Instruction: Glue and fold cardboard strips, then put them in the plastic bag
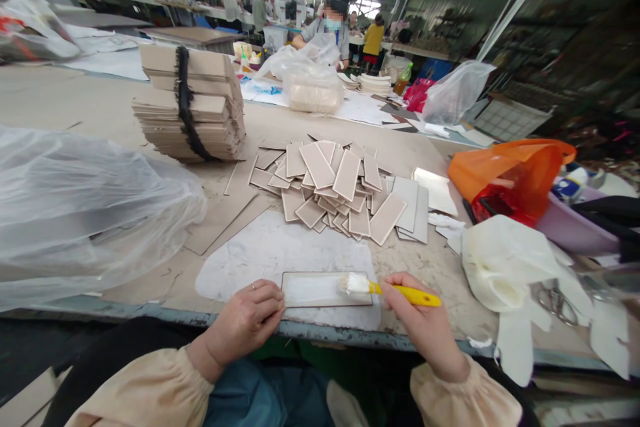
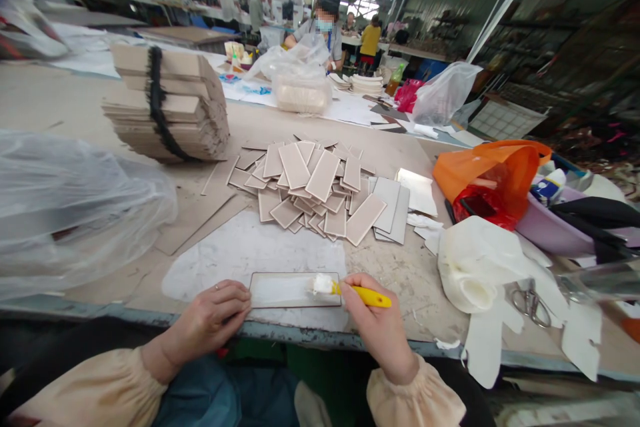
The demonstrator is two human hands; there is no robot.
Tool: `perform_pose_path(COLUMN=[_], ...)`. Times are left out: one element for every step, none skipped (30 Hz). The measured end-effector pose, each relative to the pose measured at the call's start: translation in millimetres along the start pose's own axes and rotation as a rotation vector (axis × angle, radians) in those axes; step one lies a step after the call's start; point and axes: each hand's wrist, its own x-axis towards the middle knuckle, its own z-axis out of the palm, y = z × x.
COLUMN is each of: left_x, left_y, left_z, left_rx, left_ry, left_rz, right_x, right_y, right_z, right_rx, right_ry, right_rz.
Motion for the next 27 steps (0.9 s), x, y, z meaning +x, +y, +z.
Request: perform_pose_path(left_x=[-1,-1,-2,-3,-3,-3,-3,-4,-3,-3,-3,-3,-3,-3,-2,-2,-1,-1,0,2,3,4,5,6,6,6,6], left_y=[0,-1,-2,-2,-3,-4,-4,-5,-5,-5,-5,-6,-6,-5,-5,-4,-3,-1,1,3,5,6,8,9,10,9,8], left_z=[0.2,0.5,0.8,1.1,1.4,1.6,1.8,1.9,2.1,2.2,2.4,2.5,2.6,2.6,2.4,1.9,1.3,0.4,-0.6,-1.7,-2.7,-3.6,-4.4,-5.0,-5.6,-6.6,-8.3], left_rx=[0.001,0.001,0.001,0.002,0.004,0.007,0.011,0.014,0.014,0.012,0.008,0.003,-0.002,-0.005,-0.008,-0.009,-0.009,-0.009,-0.007,-0.004,0.003,0.011,0.02,0.026,0.027,0.023,0.021], left_ry=[-0.001,-0.003,-0.004,-0.005,-0.006,-0.007,-0.008,-0.008,-0.009,-0.01,-0.009,-0.008,-0.008,-0.008,-0.011,-0.019,-0.029,-0.035,-0.043,-0.049,-0.05,-0.05,-0.047,-0.045,-0.042,-0.039,-0.04], left_rz=[-0.001,-0.002,0.0,0.002,0.006,0.009,0.012,0.012,0.013,0.014,0.015,0.015,0.015,0.01,0.003,-0.008,-0.021,-0.034,-0.044,-0.05,-0.05,-0.046,-0.041,-0.04,-0.044,-0.055,-0.076], right_x=[1,2,4,5,5,6,6,6,5,5,5,5,5,5,6,6,5,4,3,2,1,0,0,1,2,3,4], right_y=[2,4,6,7,8,9,10,11,12,13,14,16,16,17,18,19,19,21,23,27,32,39,46,53,59,64,66], right_z=[-6,-11,-14,-15,-14,-12,-9,-5,-3,-1,-1,-2,-5,-8,-12,-16,-19,-23,-27,-31,-35,-38,-41,-43,-43,-42,-40], right_rx=[0.033,0.069,0.103,0.128,0.138,0.136,0.126,0.114,0.099,0.079,0.054,0.024,-0.01,-0.044,-0.071,-0.09,-0.105,-0.119,-0.136,-0.155,-0.173,-0.186,-0.189,-0.188,-0.175,-0.15,-0.122], right_ry=[0.049,0.096,0.13,0.143,0.128,0.086,0.03,-0.029,-0.08,-0.118,-0.133,-0.13,-0.117,-0.1,-0.085,-0.074,-0.066,-0.057,-0.037,-0.006,0.041,0.098,0.134,0.165,0.181,0.185,0.178], right_rz=[0.028,0.051,0.063,0.068,0.062,0.049,0.034,0.021,0.01,0.002,-0.004,-0.005,-0.006,-0.008,-0.012,-0.018,-0.023,-0.028,-0.03,-0.022,-0.012,-0.015,-0.005,0.011,0.021,0.028,0.034])
